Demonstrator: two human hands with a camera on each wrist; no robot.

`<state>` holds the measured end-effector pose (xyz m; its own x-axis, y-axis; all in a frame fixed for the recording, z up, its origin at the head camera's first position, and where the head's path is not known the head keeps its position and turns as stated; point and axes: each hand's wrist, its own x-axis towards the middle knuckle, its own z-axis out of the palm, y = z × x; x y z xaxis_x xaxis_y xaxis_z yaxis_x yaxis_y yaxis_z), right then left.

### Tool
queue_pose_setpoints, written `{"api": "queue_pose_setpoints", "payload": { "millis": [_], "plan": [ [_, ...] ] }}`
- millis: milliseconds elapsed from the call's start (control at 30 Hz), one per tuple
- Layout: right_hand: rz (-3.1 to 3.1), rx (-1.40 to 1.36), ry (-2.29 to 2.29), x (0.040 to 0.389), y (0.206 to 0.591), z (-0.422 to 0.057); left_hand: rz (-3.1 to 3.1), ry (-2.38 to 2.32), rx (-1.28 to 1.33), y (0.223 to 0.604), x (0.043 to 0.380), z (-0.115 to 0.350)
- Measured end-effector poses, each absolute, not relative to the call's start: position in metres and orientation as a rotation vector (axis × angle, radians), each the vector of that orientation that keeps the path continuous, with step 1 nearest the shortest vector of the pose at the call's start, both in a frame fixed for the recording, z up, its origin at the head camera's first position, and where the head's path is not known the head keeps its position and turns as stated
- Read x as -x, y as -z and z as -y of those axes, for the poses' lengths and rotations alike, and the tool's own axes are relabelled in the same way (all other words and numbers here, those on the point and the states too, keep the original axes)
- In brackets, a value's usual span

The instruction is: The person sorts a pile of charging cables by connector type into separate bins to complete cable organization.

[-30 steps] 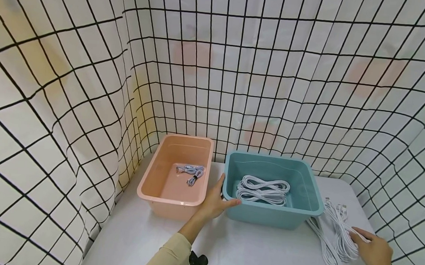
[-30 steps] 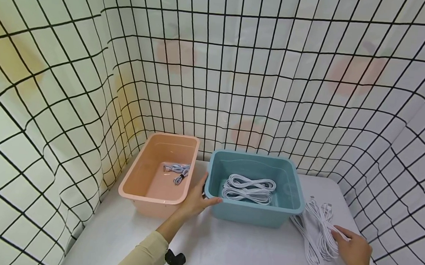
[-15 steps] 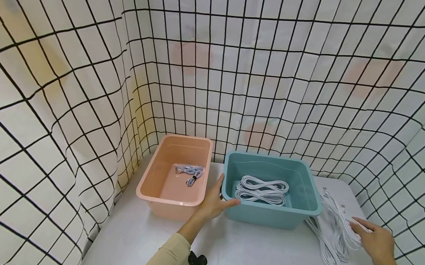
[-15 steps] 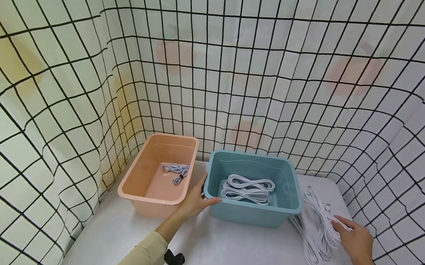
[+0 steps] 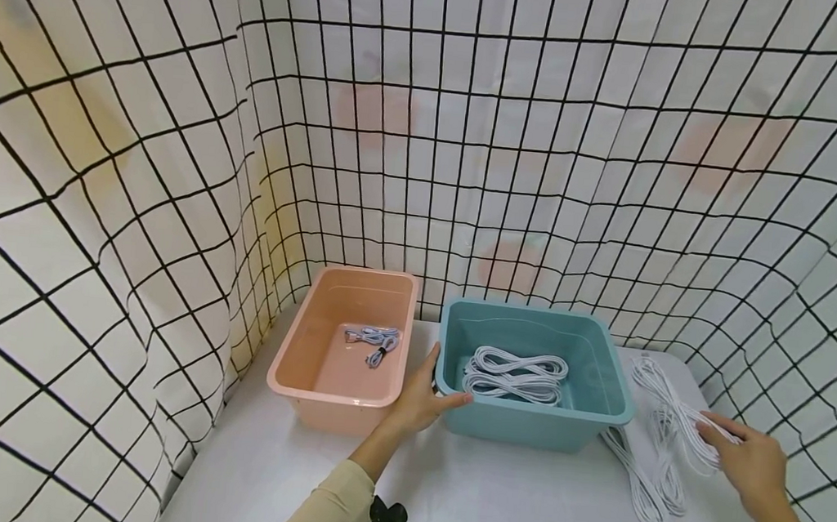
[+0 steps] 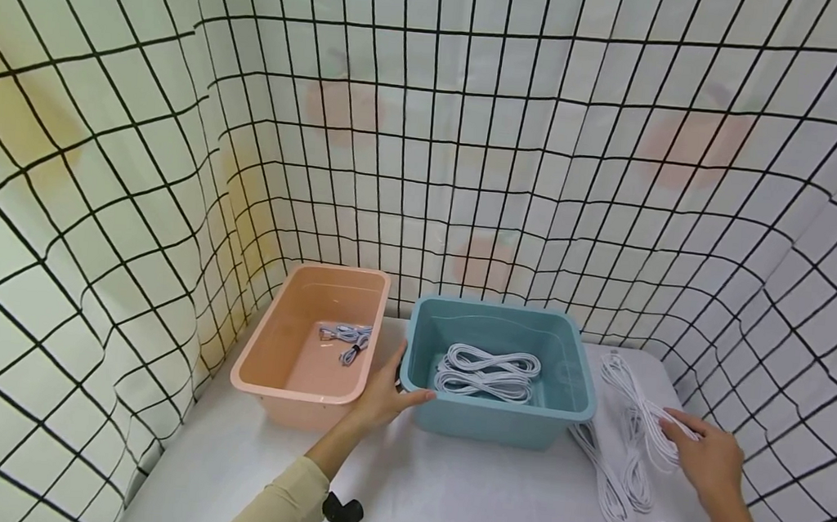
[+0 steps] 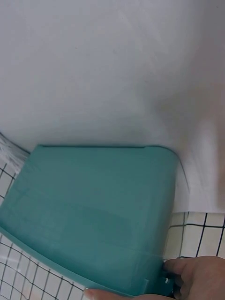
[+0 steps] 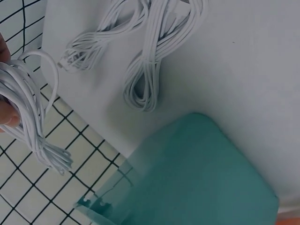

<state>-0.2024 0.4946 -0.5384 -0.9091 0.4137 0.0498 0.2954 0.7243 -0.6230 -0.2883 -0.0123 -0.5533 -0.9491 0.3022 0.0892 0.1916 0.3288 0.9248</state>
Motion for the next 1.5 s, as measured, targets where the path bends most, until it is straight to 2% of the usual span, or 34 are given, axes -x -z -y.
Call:
{"api": "queue_pose_setpoints", "payload": {
  "millis": [1033,1500],
  "plan": [
    [2.812,0.25,-1.151,0.245,0.479,-0.459,-2.463,-1.731,-0.518,0.551,0.288,0.015],
    [2.843,-0.004,-1.084,0.274,0.462,-0.434,-2.456,-1.726,-0.479,0.552,0.288,0.015]
  ]
}}
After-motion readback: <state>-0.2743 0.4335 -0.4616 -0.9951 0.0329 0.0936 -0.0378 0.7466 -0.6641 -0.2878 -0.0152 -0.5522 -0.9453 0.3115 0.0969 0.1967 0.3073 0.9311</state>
